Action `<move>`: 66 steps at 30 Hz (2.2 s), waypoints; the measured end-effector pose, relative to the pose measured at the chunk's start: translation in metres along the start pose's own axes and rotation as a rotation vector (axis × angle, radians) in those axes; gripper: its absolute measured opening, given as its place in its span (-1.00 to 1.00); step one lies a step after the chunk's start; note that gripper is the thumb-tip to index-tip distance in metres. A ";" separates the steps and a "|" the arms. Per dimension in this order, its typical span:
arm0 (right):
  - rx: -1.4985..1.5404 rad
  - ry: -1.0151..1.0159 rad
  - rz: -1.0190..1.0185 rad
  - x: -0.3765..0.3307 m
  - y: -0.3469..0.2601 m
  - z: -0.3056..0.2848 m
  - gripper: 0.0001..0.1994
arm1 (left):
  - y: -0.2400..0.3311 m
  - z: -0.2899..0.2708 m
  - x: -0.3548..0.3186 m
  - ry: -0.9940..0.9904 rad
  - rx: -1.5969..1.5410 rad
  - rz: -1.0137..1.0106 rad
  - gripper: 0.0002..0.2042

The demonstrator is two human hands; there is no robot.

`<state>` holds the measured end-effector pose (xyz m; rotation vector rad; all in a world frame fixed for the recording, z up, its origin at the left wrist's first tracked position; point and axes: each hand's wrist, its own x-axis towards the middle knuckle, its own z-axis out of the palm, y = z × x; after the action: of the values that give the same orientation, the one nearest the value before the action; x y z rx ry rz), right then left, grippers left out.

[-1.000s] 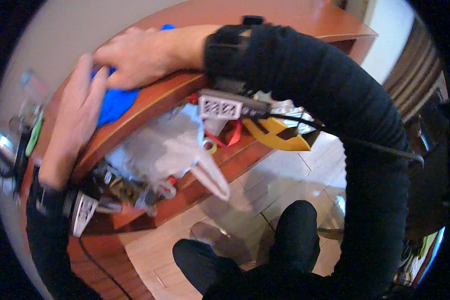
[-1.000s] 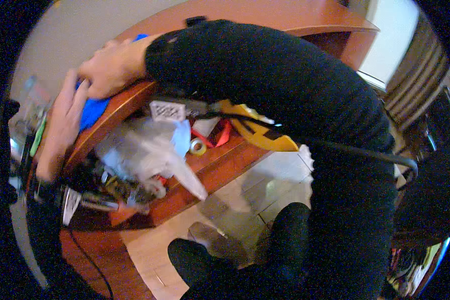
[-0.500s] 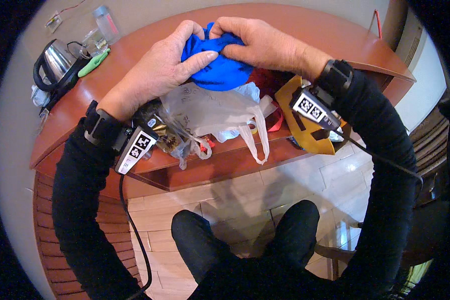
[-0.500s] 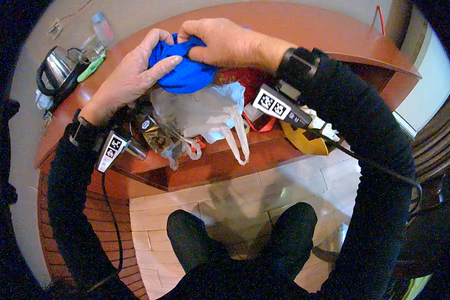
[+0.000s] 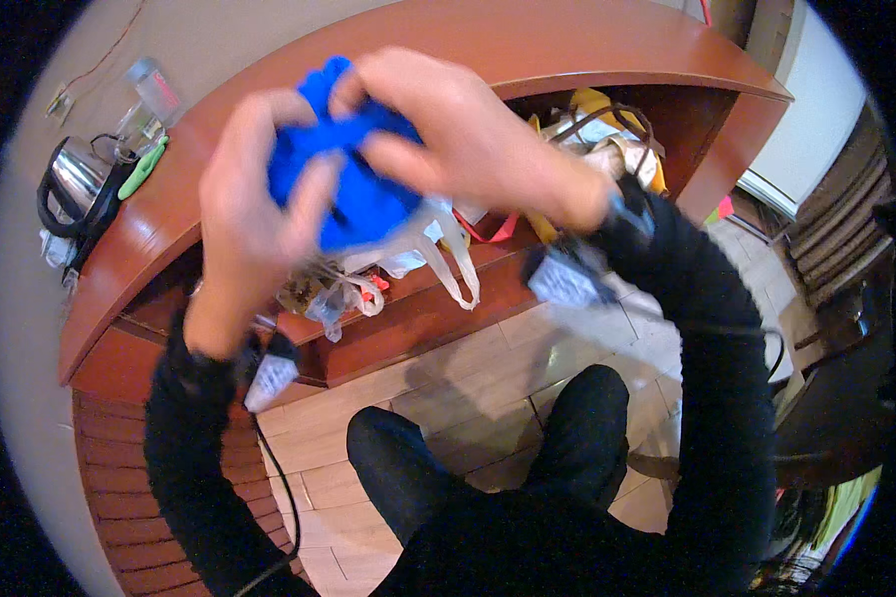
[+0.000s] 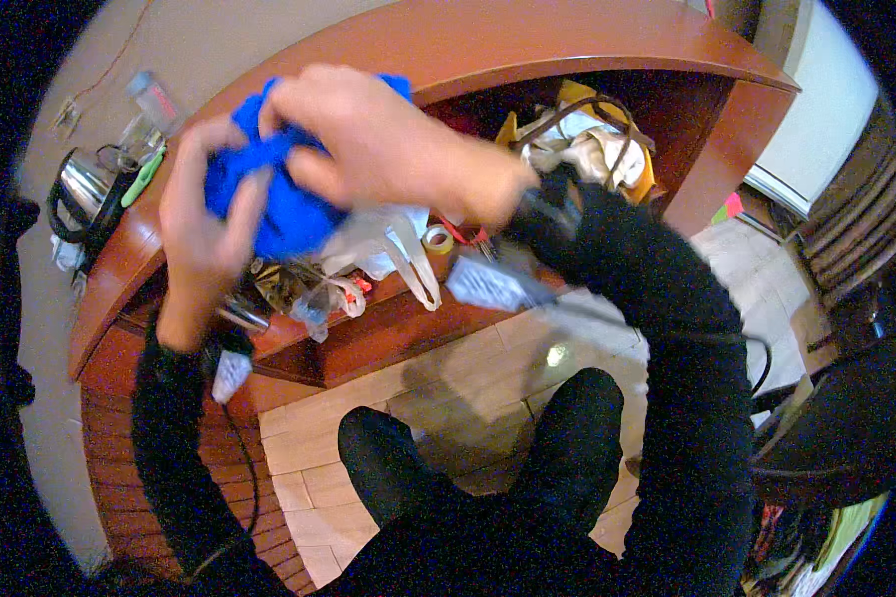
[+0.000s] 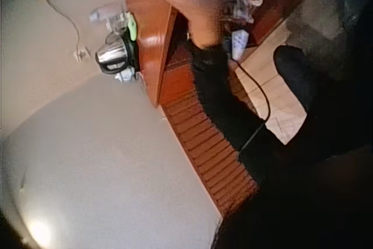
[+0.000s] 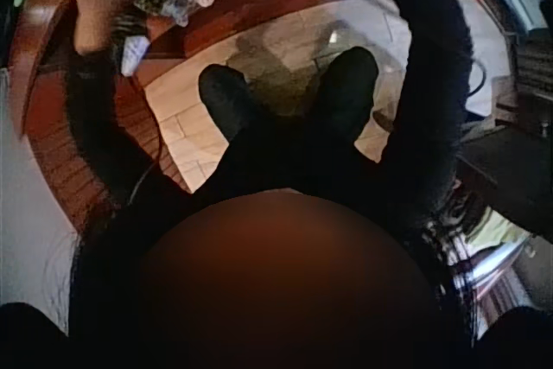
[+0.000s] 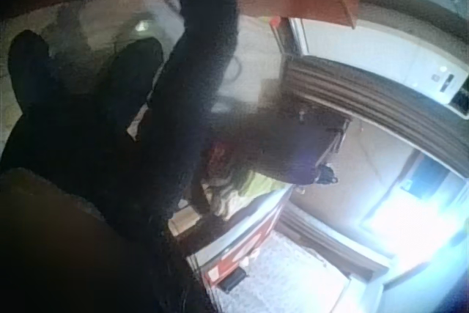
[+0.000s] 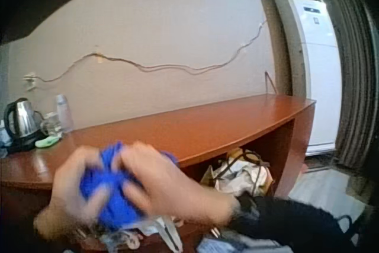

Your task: The person wipes a mahjong table with a blue cloth, then moves to a nearby wooden cabinet and wipes its surface and interior shelves. The person also briefly handles a small red packet while cleaning the cabinet.

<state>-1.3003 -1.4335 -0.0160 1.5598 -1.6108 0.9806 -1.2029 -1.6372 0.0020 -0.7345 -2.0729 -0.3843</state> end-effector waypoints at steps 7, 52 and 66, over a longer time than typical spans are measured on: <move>0.577 -0.131 0.547 -0.202 -0.093 0.020 -0.76 | 0.065 -0.038 -0.041 -0.170 0.174 0.322 -0.54; 0.269 -0.429 0.287 -0.289 -0.114 0.254 -0.74 | 0.085 0.081 -0.395 -0.229 -0.332 -1.024 -0.12; -0.200 -0.403 0.268 -0.145 -0.096 0.429 -0.68 | -0.092 0.034 -0.395 0.090 0.377 -1.017 -0.44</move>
<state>-1.1842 -1.7377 -0.3445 1.4927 -2.1693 0.6333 -1.1090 -1.8324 -0.3424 0.5993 -2.2012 -0.5279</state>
